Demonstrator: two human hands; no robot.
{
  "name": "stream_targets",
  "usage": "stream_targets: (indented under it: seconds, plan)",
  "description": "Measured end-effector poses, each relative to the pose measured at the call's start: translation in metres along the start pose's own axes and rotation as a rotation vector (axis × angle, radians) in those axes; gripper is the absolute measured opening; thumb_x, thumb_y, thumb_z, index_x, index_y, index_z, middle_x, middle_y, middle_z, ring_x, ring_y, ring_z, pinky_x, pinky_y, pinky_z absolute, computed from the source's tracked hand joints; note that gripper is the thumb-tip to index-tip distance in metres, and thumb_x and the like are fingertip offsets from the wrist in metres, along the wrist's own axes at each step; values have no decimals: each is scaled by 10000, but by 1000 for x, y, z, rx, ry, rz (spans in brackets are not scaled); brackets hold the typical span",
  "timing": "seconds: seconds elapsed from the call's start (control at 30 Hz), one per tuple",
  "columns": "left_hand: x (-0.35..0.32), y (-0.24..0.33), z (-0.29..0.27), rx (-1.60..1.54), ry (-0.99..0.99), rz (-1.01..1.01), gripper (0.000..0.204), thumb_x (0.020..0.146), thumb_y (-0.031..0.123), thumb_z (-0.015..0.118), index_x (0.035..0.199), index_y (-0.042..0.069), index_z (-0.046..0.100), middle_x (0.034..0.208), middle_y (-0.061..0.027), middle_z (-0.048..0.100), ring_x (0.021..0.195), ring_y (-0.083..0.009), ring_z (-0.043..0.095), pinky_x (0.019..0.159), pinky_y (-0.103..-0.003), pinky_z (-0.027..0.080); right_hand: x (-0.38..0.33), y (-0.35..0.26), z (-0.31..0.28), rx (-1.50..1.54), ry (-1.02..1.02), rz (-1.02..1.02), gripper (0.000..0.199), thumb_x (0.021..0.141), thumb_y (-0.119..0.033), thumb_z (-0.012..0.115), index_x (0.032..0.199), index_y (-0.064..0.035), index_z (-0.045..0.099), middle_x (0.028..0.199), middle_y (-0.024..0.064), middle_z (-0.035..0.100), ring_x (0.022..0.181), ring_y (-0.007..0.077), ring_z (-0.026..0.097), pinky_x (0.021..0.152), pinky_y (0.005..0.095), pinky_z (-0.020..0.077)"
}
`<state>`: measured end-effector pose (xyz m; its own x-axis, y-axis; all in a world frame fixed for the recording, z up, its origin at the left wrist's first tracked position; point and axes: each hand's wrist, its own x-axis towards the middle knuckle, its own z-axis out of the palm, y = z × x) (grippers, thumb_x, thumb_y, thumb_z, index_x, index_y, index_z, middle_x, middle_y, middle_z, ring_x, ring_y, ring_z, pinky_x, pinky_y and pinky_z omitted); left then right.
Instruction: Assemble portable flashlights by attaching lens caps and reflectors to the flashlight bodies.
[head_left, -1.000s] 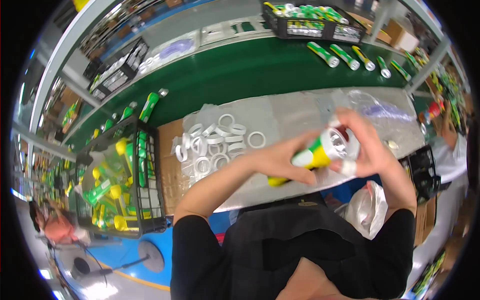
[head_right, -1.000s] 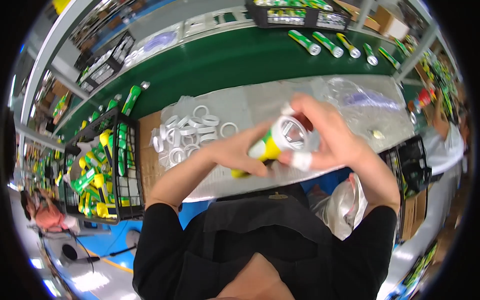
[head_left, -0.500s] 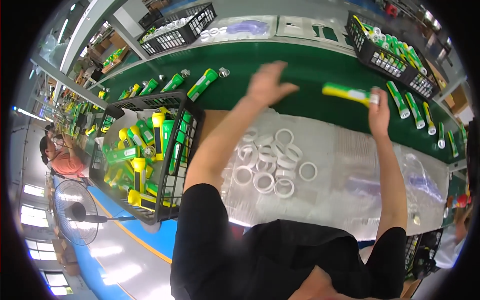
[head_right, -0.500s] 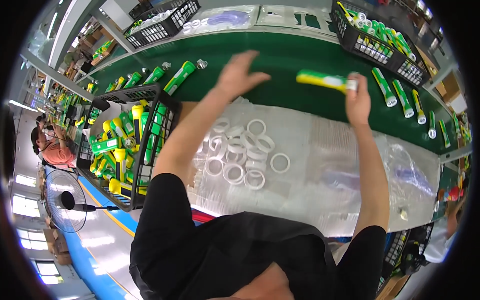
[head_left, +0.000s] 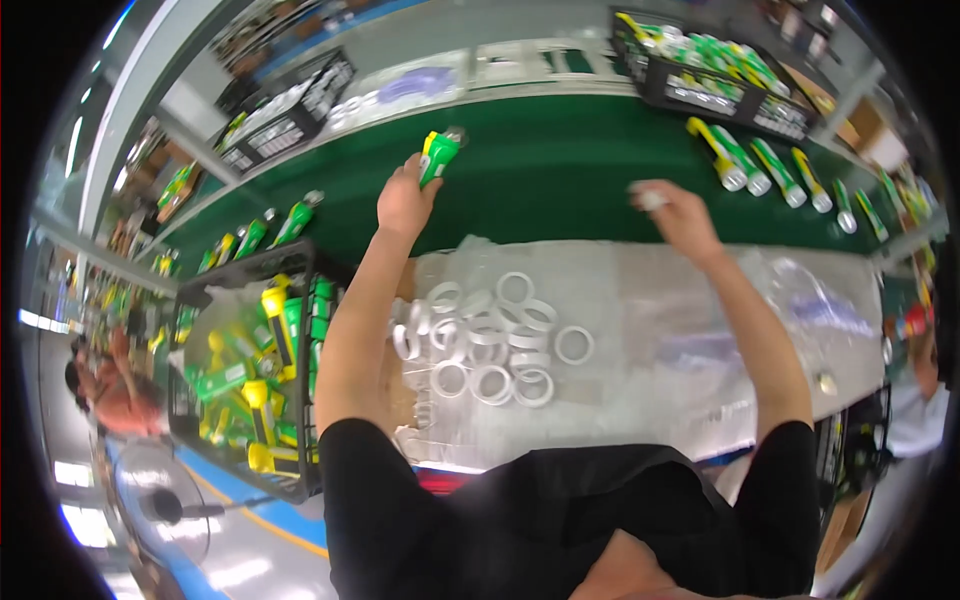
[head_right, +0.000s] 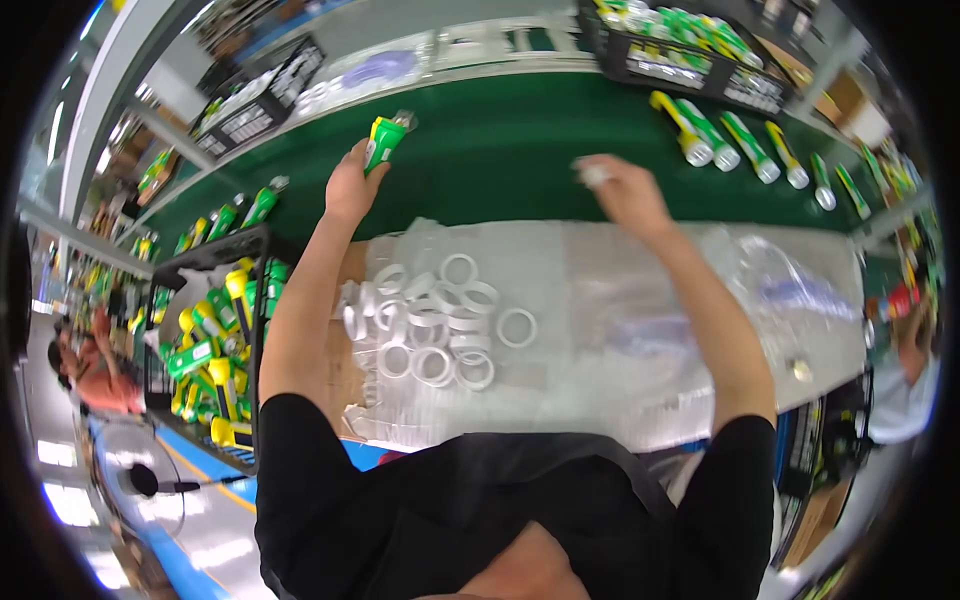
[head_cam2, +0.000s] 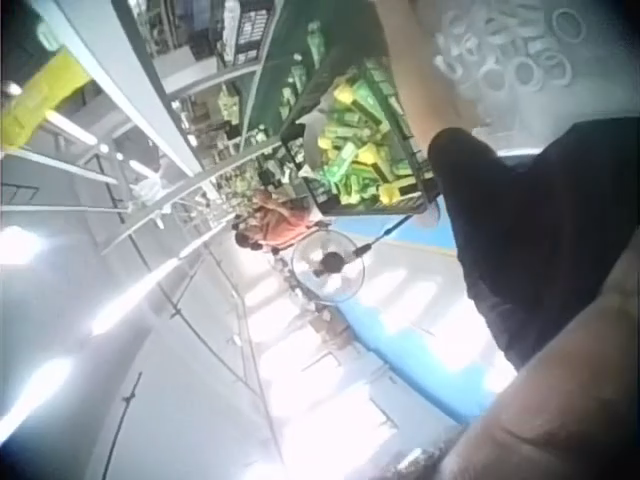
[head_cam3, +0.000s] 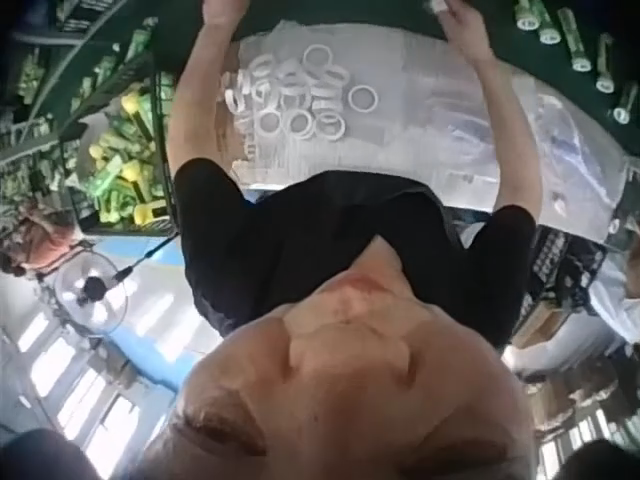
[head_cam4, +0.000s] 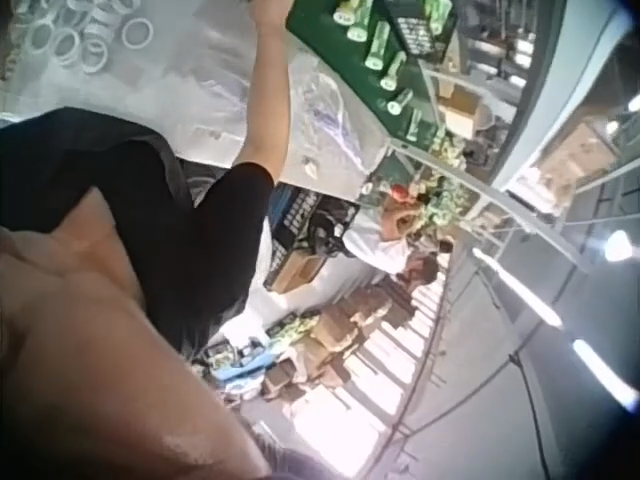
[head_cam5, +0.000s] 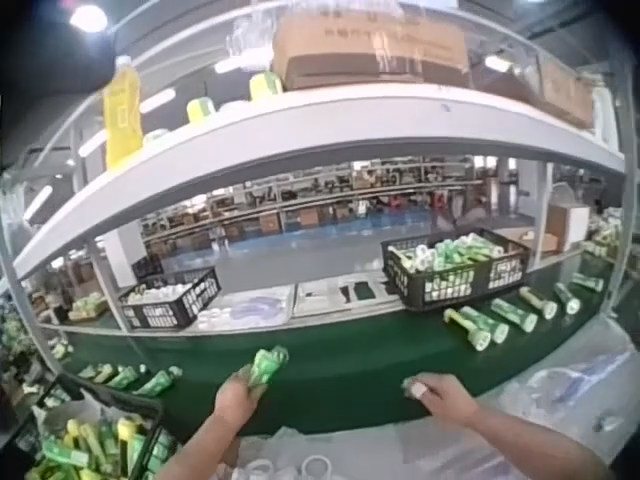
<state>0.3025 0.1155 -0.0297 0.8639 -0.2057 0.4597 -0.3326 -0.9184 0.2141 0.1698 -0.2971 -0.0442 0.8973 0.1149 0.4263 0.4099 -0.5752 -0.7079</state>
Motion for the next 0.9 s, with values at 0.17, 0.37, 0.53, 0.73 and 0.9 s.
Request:
stream_targets:
  seconds: [0.17,0.37,0.53,0.73,0.9]
  plan:
    - [-71,163,-37,-1019,-272,155,406,838,213,757,1167,25,611,890,-62,685,740,-106,607,670,-277,503,-38,-116,42,556,3,320,457,979,-343,580,1306,-27,534,1151,66,638,1036,136,603,858,297,500]
    - [-174,231,-83,-966,-649,335,244,828,268,766,835,38,686,692,-94,656,555,-207,625,552,-308,495,-147,-153,11,969,81,432,567,915,-374,660,1320,-23,474,1121,149,624,984,235,650,876,368,532]
    - [-165,258,-95,-885,-252,505,190,855,198,739,928,24,718,754,-76,693,641,-101,631,573,-258,495,-209,-174,-1,857,-146,606,487,870,-223,717,1266,-40,501,991,73,634,895,148,629,789,320,523]
    - [-176,264,-91,-1009,-1030,540,251,927,242,660,1042,23,703,945,-97,699,807,-112,630,700,-268,497,-233,-198,2,717,-388,475,453,899,-248,675,1262,-45,494,1003,62,577,834,136,605,745,302,519]
    - [-222,254,-86,-1273,-474,360,265,1009,185,493,1057,11,687,1088,-117,654,933,-154,620,773,-298,491,-237,-200,20,907,-197,508,615,941,-414,624,1362,-35,385,1016,105,584,812,198,633,758,332,528]
